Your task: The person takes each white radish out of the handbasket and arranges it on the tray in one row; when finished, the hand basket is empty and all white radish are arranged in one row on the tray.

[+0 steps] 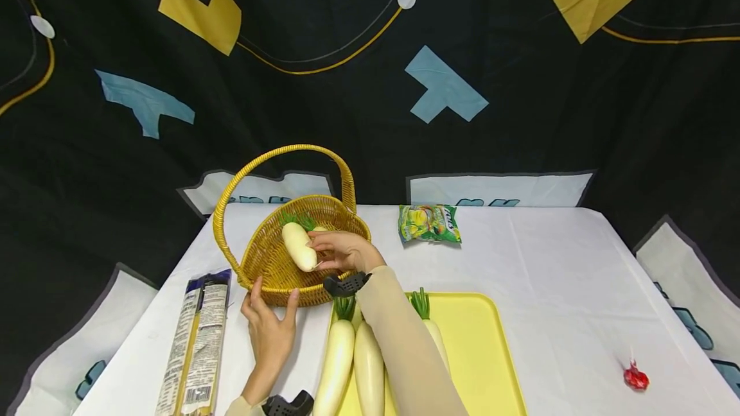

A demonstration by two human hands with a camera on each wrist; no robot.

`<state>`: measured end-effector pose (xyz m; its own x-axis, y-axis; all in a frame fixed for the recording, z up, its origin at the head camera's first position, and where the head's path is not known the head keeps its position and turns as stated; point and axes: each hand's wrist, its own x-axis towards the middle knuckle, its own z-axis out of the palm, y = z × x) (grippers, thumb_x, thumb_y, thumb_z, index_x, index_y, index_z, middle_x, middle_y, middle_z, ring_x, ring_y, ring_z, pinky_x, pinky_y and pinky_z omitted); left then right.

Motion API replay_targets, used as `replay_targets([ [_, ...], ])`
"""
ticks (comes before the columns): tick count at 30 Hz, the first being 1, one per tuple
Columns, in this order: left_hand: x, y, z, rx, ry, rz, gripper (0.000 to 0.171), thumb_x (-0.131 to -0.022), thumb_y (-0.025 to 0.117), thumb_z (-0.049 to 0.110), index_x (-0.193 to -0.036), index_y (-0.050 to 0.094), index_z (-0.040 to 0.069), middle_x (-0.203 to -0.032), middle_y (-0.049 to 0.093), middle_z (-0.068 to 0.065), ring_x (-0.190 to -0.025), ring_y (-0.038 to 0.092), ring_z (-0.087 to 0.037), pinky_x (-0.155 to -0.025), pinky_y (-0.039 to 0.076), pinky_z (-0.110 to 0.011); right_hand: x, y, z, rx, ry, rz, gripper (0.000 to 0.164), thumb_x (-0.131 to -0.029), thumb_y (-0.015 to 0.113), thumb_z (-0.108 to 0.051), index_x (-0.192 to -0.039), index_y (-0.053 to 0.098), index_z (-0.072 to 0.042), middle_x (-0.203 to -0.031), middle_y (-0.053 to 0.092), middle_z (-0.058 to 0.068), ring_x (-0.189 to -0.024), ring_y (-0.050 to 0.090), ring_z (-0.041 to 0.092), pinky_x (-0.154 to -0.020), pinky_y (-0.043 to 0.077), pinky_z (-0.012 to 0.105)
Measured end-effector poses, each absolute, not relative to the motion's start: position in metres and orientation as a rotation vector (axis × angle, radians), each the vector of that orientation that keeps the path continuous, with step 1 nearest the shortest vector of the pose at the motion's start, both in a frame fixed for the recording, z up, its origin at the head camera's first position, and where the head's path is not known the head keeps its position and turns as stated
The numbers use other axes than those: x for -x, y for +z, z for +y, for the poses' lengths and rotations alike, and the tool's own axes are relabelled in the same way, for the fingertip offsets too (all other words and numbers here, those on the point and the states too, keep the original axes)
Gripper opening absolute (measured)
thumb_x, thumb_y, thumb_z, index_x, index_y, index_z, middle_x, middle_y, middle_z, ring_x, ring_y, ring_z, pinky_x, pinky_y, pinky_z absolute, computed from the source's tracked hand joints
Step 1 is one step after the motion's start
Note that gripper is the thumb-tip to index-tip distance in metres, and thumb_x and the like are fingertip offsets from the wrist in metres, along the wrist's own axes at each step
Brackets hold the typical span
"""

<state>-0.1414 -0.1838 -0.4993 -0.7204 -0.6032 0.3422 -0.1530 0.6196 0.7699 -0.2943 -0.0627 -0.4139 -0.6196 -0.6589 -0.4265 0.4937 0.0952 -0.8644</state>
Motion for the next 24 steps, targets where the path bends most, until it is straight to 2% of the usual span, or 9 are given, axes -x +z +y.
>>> replay_targets([
  [4, 0.143, -0.499, -0.183, -0.587, -1.013, -2.252, 0.077, -0.08, 0.063, 0.046, -0.14, 0.02, 0.024, -0.137, 0.018, -0.03, -0.1, 0.044, -0.053, -0.077, 0.036, -0.057, 0.292, -0.402, -0.044, 0.213, -1.709, 1.4, 0.051, -0.089, 0.049, -0.007, -0.138, 0.039, -0.021, -0.135, 0.04, 0.007, -0.097, 0.052, 0.017, -0.058, 0.05, 0.018],
  [7, 0.143, -0.499, -0.183, -0.581, -1.024, -2.257, 0.077, -0.08, 0.063, 0.046, -0.141, 0.02, 0.024, -0.136, 0.017, -0.03, -0.101, 0.044, -0.053, -0.077, 0.036, -0.057, 0.288, -0.393, -0.024, 0.28, -1.742, 1.355, 0.052, -0.09, 0.047, -0.008, -0.139, 0.036, -0.022, -0.126, 0.042, 0.003, -0.092, 0.053, 0.017, -0.055, 0.049, 0.018],
  [14, 0.142, -0.498, -0.182, -0.581, -1.022, -2.246, 0.077, -0.08, 0.064, 0.044, -0.14, 0.022, 0.023, -0.135, 0.019, -0.03, -0.098, 0.044, -0.053, -0.075, 0.036, -0.056, 0.271, -0.386, 0.041, 0.371, -1.833, 1.363, 0.054, -0.091, 0.046, -0.009, -0.142, 0.03, -0.019, -0.11, 0.054, 0.001, -0.082, 0.06, 0.013, -0.064, 0.049, 0.025],
  [24, 0.142, -0.497, -0.184, -0.57, -1.027, -2.253, 0.077, -0.081, 0.063, 0.044, -0.14, 0.019, 0.024, -0.135, 0.017, -0.031, -0.099, 0.044, -0.053, -0.074, 0.037, -0.057, 0.224, -0.41, 0.162, 0.374, -1.876, 1.558, 0.057, -0.093, 0.047, -0.009, -0.144, 0.022, -0.012, -0.11, 0.062, -0.01, -0.092, 0.063, 0.007, -0.072, 0.052, 0.027],
])
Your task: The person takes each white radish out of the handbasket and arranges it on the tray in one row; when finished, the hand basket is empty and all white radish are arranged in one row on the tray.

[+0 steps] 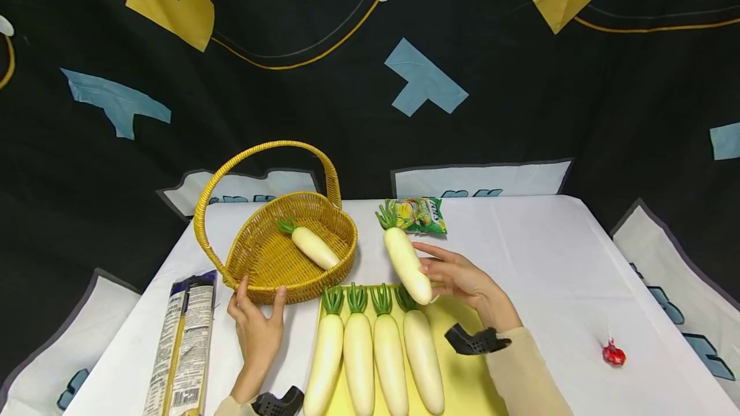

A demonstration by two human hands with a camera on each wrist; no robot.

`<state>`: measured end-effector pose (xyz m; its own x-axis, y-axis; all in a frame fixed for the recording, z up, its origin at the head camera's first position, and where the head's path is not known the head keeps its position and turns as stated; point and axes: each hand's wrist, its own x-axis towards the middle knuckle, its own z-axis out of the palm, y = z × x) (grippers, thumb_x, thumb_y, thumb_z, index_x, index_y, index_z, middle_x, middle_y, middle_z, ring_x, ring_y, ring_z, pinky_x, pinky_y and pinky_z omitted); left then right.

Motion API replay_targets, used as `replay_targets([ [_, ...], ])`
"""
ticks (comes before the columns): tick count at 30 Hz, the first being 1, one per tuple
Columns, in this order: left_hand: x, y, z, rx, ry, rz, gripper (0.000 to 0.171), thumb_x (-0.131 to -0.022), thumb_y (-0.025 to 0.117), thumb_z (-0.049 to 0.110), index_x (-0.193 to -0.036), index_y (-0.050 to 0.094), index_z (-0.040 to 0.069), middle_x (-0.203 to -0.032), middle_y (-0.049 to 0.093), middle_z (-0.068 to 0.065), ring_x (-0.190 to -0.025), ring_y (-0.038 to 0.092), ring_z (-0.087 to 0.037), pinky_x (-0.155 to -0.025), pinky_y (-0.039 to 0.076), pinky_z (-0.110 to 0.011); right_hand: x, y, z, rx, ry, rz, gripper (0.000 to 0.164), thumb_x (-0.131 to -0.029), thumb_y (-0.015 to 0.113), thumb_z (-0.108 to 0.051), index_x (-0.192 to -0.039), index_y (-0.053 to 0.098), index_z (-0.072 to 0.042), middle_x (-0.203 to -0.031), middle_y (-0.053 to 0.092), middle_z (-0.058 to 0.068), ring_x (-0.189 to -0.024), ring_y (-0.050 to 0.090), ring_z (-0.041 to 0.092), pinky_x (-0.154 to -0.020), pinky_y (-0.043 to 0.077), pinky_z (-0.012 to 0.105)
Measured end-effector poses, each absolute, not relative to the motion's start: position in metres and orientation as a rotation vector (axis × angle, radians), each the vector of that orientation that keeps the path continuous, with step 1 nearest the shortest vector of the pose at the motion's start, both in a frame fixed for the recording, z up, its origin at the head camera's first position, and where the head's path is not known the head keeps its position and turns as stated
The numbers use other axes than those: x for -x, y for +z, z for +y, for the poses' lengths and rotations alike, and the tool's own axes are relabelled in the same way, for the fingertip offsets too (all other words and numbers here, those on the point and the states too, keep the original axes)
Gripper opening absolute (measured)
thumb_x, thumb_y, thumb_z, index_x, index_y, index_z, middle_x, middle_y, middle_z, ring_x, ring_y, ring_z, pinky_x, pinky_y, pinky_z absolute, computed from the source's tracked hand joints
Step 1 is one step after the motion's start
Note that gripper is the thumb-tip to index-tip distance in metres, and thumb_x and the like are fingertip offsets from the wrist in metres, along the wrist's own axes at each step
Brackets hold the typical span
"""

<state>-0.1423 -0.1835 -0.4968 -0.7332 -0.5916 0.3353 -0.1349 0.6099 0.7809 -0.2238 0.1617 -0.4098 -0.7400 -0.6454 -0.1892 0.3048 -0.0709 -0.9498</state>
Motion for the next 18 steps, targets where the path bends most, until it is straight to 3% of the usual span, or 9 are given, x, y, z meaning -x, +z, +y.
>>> replay_targets([
  [9, 0.141, -0.498, -0.185, -0.593, -1.041, -2.292, 0.077, -0.082, 0.06, 0.048, -0.141, 0.017, 0.024, -0.136, 0.015, -0.032, -0.099, 0.043, -0.055, -0.075, 0.037, -0.059, 0.169, -0.439, 0.214, 0.293, -1.783, 1.708, 0.059, -0.092, 0.05, -0.014, -0.144, 0.023, -0.012, -0.121, 0.049, -0.001, -0.102, 0.06, 0.014, -0.082, 0.051, 0.036],
  [13, 0.141, -0.499, -0.186, -0.579, -1.039, -2.291, 0.078, -0.082, 0.06, 0.047, -0.141, 0.017, 0.022, -0.136, 0.015, -0.032, -0.099, 0.044, -0.055, -0.075, 0.037, -0.059, 0.149, -0.446, 0.221, 0.273, -1.724, 1.768, 0.061, -0.091, 0.052, -0.016, -0.144, 0.023, -0.009, -0.126, 0.045, 0.012, -0.099, 0.061, 0.017, -0.077, 0.052, 0.036],
  [18, 0.143, -0.499, -0.184, -0.562, -1.031, -2.264, 0.077, -0.081, 0.062, 0.046, -0.141, 0.019, 0.022, -0.134, 0.018, -0.031, -0.098, 0.044, -0.054, -0.076, 0.036, -0.058, 0.134, -0.451, 0.221, 0.196, -1.662, 1.882, 0.066, -0.088, 0.057, -0.019, -0.143, 0.023, -0.006, -0.136, 0.029, 0.031, -0.099, 0.06, 0.014, -0.075, 0.052, 0.036],
])
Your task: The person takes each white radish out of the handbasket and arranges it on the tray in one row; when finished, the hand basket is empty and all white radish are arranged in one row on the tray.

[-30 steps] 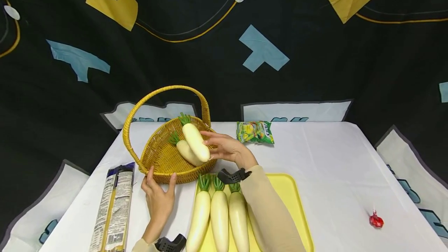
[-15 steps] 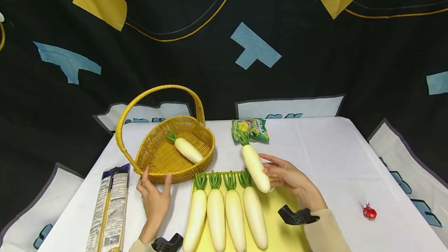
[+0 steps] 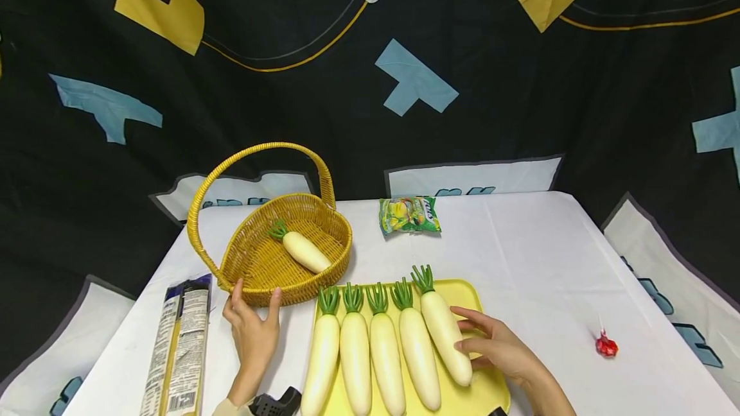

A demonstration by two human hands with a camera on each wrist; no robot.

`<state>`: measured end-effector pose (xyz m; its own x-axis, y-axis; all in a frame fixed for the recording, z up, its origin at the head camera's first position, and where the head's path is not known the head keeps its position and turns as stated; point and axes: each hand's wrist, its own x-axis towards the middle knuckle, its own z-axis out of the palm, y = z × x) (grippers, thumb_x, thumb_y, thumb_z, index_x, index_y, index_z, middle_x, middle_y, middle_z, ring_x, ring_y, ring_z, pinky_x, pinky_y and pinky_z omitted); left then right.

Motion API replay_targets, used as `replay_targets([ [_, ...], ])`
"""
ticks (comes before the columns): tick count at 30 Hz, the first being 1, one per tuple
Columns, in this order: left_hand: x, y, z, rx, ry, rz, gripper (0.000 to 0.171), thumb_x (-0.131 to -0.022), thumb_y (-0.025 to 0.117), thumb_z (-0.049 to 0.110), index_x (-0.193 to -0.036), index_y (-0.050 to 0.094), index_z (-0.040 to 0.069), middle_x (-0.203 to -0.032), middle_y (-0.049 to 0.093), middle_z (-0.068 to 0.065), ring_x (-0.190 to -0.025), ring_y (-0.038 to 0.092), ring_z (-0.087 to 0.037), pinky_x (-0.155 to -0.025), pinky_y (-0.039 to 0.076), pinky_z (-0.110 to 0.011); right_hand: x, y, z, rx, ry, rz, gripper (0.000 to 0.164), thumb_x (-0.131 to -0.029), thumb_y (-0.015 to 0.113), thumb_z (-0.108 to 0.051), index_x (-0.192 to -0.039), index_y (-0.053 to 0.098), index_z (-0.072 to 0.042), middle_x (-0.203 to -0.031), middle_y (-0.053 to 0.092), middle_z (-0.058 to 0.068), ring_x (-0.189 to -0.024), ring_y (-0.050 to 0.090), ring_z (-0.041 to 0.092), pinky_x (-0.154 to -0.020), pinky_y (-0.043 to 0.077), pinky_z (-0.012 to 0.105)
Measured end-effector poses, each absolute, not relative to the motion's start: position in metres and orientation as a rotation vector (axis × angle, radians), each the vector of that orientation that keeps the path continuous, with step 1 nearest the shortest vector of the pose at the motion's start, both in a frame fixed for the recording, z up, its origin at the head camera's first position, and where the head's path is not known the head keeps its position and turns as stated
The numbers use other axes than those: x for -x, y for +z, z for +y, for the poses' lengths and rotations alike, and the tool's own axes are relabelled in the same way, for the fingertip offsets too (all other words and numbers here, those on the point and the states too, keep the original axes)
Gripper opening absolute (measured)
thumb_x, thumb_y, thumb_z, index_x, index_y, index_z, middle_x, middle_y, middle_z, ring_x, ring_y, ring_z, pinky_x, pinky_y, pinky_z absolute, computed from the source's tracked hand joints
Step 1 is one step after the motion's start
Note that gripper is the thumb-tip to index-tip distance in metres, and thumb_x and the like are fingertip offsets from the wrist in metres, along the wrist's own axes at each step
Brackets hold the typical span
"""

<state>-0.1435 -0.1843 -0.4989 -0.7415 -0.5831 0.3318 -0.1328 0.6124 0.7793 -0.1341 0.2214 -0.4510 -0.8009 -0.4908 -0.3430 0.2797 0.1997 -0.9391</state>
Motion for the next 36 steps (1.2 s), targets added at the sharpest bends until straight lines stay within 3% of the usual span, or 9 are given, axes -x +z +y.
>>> replay_targets([
  [16, 0.143, -0.499, -0.185, -0.561, -1.02, -2.249, 0.076, -0.082, 0.062, 0.044, -0.141, 0.019, 0.022, -0.134, 0.018, -0.032, -0.098, 0.044, -0.054, -0.076, 0.036, -0.058, 0.119, -0.447, 0.205, 0.208, -1.505, 2.037, 0.074, -0.083, 0.064, -0.02, -0.141, 0.022, -0.004, -0.119, 0.037, 0.023, -0.083, 0.055, 0.017, -0.064, 0.049, 0.036],
  [21, 0.144, -0.501, -0.184, -0.564, -1.013, -2.237, 0.076, -0.081, 0.063, 0.043, -0.14, 0.02, 0.022, -0.133, 0.02, -0.031, -0.097, 0.044, -0.053, -0.075, 0.036, -0.058, 0.122, -0.444, 0.204, 0.27, -1.378, 2.201, 0.067, -0.083, 0.064, -0.026, -0.137, 0.032, -0.004, -0.12, 0.045, 0.02, -0.094, 0.053, 0.017, -0.071, 0.047, 0.031],
  [25, 0.143, -0.5, -0.184, -0.56, -1.01, -2.232, 0.076, -0.081, 0.064, 0.043, -0.14, 0.021, 0.022, -0.133, 0.02, -0.031, -0.097, 0.045, -0.053, -0.075, 0.036, -0.058, 0.125, -0.443, 0.201, 0.245, -1.29, 2.315, 0.062, -0.084, 0.062, -0.033, -0.135, 0.037, -0.007, -0.122, 0.051, 0.016, -0.106, 0.052, 0.024, -0.079, 0.046, 0.037],
  [30, 0.142, -0.499, -0.184, -0.56, -1.009, -2.23, 0.077, -0.08, 0.064, 0.043, -0.14, 0.021, 0.022, -0.133, 0.021, -0.032, -0.097, 0.045, -0.054, -0.075, 0.036, -0.059, 0.132, -0.441, 0.198, 0.227, -1.289, 2.333, 0.061, -0.087, 0.058, -0.036, -0.136, 0.036, -0.007, -0.124, 0.051, 0.014, -0.109, 0.053, 0.028, -0.081, 0.047, 0.042],
  [36, 0.142, -0.5, -0.184, -0.567, -1.022, -2.236, 0.077, -0.08, 0.064, 0.044, -0.14, 0.02, 0.024, -0.134, 0.019, -0.031, -0.098, 0.044, -0.054, -0.076, 0.036, -0.058, 0.144, -0.437, 0.194, 0.224, -1.315, 2.369, 0.059, -0.089, 0.055, -0.035, -0.136, 0.036, -0.006, -0.124, 0.05, 0.016, -0.11, 0.051, 0.03, -0.079, 0.047, 0.041],
])
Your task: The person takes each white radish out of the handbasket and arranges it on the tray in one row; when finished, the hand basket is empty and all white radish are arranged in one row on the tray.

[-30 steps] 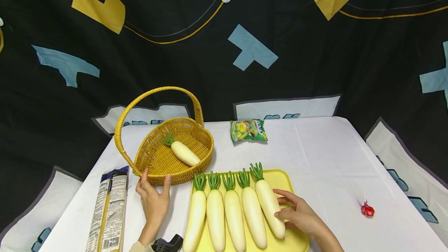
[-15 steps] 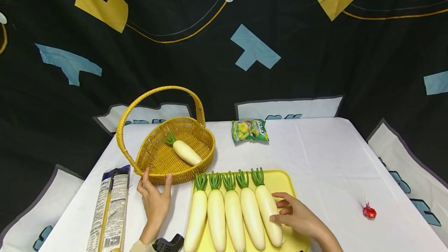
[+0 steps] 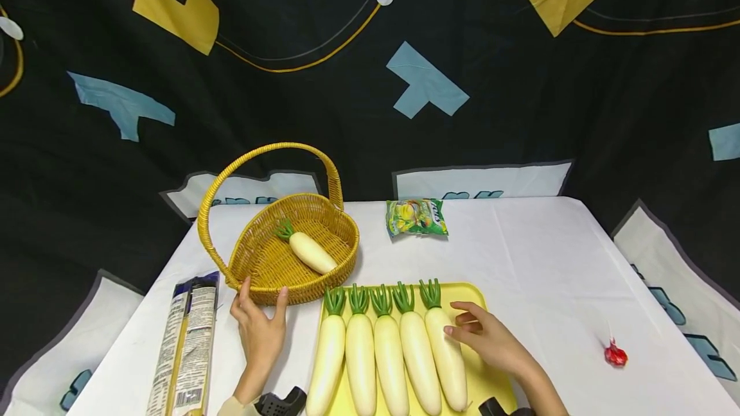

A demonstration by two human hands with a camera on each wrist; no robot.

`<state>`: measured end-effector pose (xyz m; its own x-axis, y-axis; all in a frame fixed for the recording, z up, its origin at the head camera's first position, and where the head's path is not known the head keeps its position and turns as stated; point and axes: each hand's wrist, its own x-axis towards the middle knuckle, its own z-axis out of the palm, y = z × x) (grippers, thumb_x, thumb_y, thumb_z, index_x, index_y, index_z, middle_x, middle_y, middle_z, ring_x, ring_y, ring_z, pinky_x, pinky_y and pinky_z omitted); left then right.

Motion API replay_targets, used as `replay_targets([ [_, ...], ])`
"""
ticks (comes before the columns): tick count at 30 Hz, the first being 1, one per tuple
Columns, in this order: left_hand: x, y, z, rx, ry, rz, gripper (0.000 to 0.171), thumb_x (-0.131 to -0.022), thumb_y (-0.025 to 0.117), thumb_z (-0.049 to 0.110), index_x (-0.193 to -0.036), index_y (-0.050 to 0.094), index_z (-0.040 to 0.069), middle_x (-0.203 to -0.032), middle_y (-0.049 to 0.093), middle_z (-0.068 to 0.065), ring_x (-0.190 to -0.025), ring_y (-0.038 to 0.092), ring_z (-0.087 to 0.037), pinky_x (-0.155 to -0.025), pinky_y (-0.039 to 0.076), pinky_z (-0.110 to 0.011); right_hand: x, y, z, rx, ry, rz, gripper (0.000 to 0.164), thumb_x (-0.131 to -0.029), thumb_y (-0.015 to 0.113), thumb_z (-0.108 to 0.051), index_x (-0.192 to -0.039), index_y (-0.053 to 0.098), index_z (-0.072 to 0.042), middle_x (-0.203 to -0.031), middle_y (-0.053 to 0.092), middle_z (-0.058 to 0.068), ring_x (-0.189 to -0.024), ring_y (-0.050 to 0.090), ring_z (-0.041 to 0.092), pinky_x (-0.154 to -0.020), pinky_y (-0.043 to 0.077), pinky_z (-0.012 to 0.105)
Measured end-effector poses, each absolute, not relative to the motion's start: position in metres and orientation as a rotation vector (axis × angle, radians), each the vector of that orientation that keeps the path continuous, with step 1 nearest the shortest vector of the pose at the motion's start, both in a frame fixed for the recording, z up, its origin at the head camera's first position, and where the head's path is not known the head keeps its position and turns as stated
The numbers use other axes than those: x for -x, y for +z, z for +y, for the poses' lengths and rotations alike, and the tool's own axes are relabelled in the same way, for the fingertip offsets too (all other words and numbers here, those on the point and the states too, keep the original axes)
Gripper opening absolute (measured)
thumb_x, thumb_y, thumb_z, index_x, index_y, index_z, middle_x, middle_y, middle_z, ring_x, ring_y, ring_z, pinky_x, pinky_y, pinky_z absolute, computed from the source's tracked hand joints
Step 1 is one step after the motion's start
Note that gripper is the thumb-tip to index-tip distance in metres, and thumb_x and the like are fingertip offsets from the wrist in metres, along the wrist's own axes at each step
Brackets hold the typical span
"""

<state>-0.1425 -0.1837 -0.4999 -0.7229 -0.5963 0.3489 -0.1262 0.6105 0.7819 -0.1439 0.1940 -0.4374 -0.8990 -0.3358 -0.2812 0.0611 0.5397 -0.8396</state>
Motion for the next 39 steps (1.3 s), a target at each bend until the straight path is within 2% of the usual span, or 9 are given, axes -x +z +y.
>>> replay_targets([
  [12, 0.141, -0.499, -0.187, -0.583, -1.015, -2.238, 0.077, -0.08, 0.064, 0.045, -0.14, 0.02, 0.024, -0.135, 0.019, -0.031, -0.098, 0.044, -0.055, -0.076, 0.036, -0.059, 0.177, -0.406, 0.16, 0.34, -1.331, 2.627, 0.056, -0.087, 0.058, -0.037, -0.132, 0.042, -0.009, -0.125, 0.051, 0.02, -0.113, 0.049, 0.036, -0.087, 0.044, 0.047],
  [22, 0.14, -0.499, -0.187, -0.58, -1.01, -2.229, 0.077, -0.08, 0.065, 0.044, -0.14, 0.021, 0.024, -0.134, 0.021, -0.032, -0.098, 0.045, -0.055, -0.077, 0.036, -0.059, 0.208, -0.378, 0.106, 0.393, -1.422, 2.662, 0.05, -0.087, 0.06, -0.027, -0.132, 0.044, -0.01, -0.124, 0.053, 0.018, -0.113, 0.051, 0.035, -0.089, 0.045, 0.045],
  [30, 0.141, -0.499, -0.187, -0.593, -1.017, -2.239, 0.077, -0.08, 0.064, 0.047, -0.14, 0.022, 0.024, -0.135, 0.021, -0.032, -0.098, 0.046, -0.055, -0.077, 0.037, -0.058, 0.227, -0.374, 0.05, 0.454, -1.475, 2.566, 0.054, -0.084, 0.063, -0.021, -0.134, 0.043, -0.017, -0.125, 0.053, 0.013, -0.113, 0.052, 0.03, -0.089, 0.046, 0.042],
  [39, 0.143, -0.499, -0.184, -0.587, -1.02, -2.251, 0.077, -0.08, 0.064, 0.047, -0.14, 0.021, 0.025, -0.135, 0.021, -0.032, -0.098, 0.046, -0.054, -0.076, 0.038, -0.058, 0.242, -0.377, -0.007, 0.507, -1.524, 2.491, 0.065, -0.081, 0.067, -0.018, -0.138, 0.037, -0.019, -0.125, 0.053, 0.015, -0.109, 0.054, 0.031, -0.087, 0.047, 0.042],
])
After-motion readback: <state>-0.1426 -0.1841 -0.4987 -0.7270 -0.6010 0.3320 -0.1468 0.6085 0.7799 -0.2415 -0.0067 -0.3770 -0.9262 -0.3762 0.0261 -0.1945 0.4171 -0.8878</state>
